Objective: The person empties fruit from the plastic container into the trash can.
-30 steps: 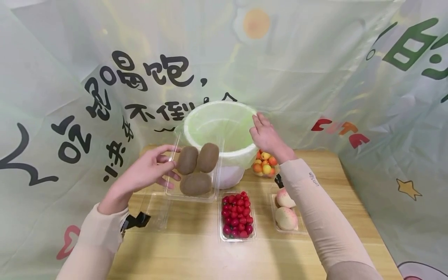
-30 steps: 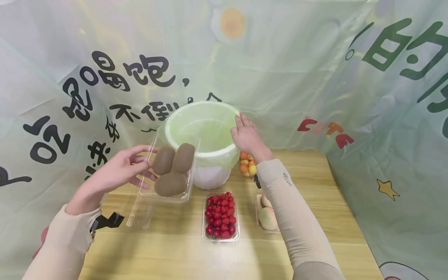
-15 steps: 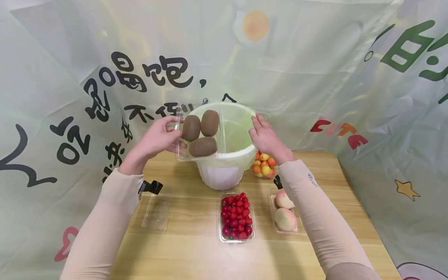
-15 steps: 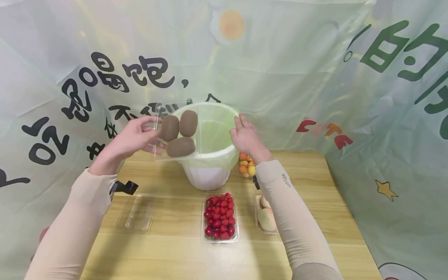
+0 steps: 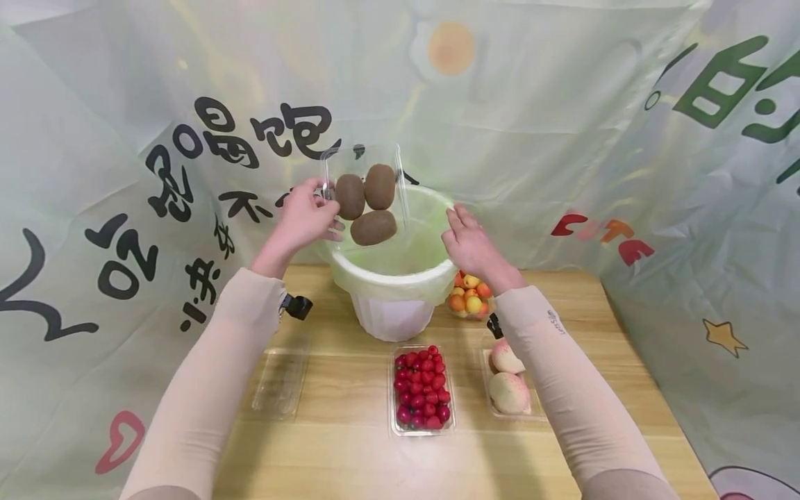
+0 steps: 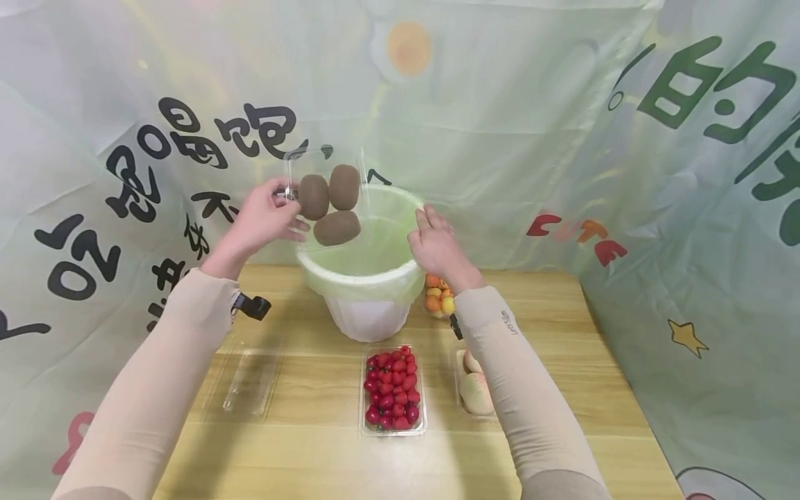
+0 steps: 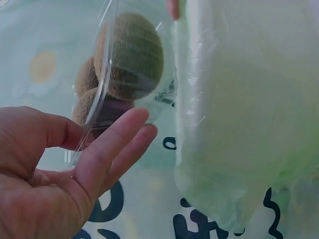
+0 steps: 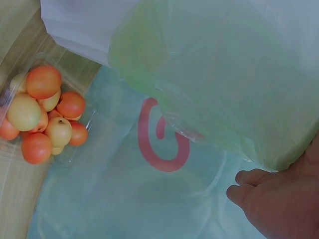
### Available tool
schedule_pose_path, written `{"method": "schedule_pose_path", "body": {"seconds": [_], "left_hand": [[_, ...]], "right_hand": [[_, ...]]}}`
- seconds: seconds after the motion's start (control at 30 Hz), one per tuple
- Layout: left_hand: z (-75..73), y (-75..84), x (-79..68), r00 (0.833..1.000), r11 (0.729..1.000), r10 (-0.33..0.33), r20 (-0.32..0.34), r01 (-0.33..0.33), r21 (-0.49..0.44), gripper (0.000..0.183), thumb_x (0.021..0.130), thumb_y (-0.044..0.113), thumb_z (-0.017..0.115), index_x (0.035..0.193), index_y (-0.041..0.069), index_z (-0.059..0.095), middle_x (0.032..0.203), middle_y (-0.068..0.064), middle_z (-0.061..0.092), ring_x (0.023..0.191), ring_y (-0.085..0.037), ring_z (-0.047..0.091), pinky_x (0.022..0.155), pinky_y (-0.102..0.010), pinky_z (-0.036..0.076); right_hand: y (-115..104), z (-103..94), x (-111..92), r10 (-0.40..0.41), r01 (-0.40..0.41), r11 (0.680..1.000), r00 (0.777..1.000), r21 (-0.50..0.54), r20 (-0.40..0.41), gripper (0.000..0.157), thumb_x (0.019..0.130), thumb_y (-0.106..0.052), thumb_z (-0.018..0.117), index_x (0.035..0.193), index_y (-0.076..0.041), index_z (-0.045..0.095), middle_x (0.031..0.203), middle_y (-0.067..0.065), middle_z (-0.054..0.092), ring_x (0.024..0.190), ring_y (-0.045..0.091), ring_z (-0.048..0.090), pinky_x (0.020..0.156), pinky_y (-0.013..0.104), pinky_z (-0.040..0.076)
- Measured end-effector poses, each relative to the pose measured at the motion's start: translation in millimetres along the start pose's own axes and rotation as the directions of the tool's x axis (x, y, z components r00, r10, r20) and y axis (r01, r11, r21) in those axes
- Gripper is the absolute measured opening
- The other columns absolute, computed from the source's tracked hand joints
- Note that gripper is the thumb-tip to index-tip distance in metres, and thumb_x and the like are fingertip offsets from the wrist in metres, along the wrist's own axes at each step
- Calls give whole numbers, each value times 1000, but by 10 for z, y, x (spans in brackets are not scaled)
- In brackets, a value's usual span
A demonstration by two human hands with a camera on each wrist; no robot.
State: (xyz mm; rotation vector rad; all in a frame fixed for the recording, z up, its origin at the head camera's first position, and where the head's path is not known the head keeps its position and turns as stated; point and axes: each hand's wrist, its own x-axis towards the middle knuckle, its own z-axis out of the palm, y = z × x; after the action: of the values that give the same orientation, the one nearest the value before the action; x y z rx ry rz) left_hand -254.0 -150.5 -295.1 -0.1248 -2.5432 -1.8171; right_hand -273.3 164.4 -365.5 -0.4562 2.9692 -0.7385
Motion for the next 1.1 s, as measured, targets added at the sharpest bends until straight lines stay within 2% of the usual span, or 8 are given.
{"method": "schedule_pose_path", "body": {"seconds": [0.13, 0.27, 0.37, 0.47, 0.53, 0.63, 0.87, 1.1], "left_hand": [[90, -31, 70, 999, 998, 29, -38, -27, 50, 46, 98, 2, 48, 144, 2, 47, 99, -18, 64, 74, -26, 74, 62, -34, 65], [182, -87, 108, 991, 984, 92, -102, -75, 160, 46, 97, 3, 47, 143, 3, 47, 91, -12, 59, 75, -35, 74, 60, -34, 64], [241, -135, 133, 967, 950, 183, -177, -128, 285, 47, 95, 1, 49, 142, 2, 48, 86, -13, 60, 80, -39, 70, 70, -39, 60], [289, -175, 155, 937, 915, 269, -221, -176, 364, 47, 93, 0, 50, 141, 0, 48, 87, -19, 66, 86, -39, 65, 79, -47, 53], [318, -196, 165, 924, 906, 305, -229, -208, 369, 47, 93, -2, 50, 140, -1, 47, 93, -23, 69, 88, -38, 62, 82, -52, 52], [353, -211, 166, 912, 900, 340, -230, -244, 360, 46, 93, -4, 49, 139, 0, 46, 97, -25, 71, 85, -37, 62, 79, -51, 52], [414, -238, 161, 875, 881, 396, -279, -277, 383, 43, 93, -2, 49, 136, 3, 44, 78, -16, 56, 77, -36, 56, 70, -49, 48], [454, -287, 159, 862, 868, 422, -282, -294, 399, 45, 94, -2, 49, 138, 5, 42, 81, -15, 54, 77, -36, 54, 68, -47, 45]], "right_hand": [[-9, 5, 2, 2, -2, 1000, 1000, 2, 0, 70, 109, -40, 17, 169, -4, 10, 178, 16, -1, 166, 37, 1, 134, 56, 8], [-17, -2, -4, 8, -8, 1000, 1000, 3, 6, 70, 109, -39, 17, 169, -3, 10, 178, 16, -1, 165, 38, 1, 134, 56, 8], [-20, -3, -4, 7, -7, 1000, 1000, 0, 6, 70, 109, -39, 17, 168, -3, 10, 178, 16, -1, 165, 38, 1, 134, 57, 8], [-23, -2, -3, 4, -4, 1000, 1000, -9, 3, 69, 109, -39, 17, 168, -2, 11, 178, 17, 0, 165, 38, 1, 134, 57, 8], [-25, 1, -4, 4, -4, 1000, 1000, -14, 2, 70, 109, -39, 17, 168, -2, 11, 178, 17, 0, 165, 38, 2, 134, 57, 8], [-29, 2, -5, 3, -3, 1000, 1000, -13, 0, 70, 109, -39, 17, 168, -3, 10, 178, 17, 0, 165, 38, 1, 134, 57, 8], [-17, 11, 8, 6, -6, 1000, 1000, 2, 1, 70, 109, -40, 16, 169, -5, 10, 179, 14, -2, 166, 37, 0, 133, 59, 8], [-9, 11, 3, 10, -10, 1000, 1000, 5, 7, 70, 109, -40, 17, 169, -5, 9, 179, 14, -3, 166, 36, 0, 133, 59, 7]]}}
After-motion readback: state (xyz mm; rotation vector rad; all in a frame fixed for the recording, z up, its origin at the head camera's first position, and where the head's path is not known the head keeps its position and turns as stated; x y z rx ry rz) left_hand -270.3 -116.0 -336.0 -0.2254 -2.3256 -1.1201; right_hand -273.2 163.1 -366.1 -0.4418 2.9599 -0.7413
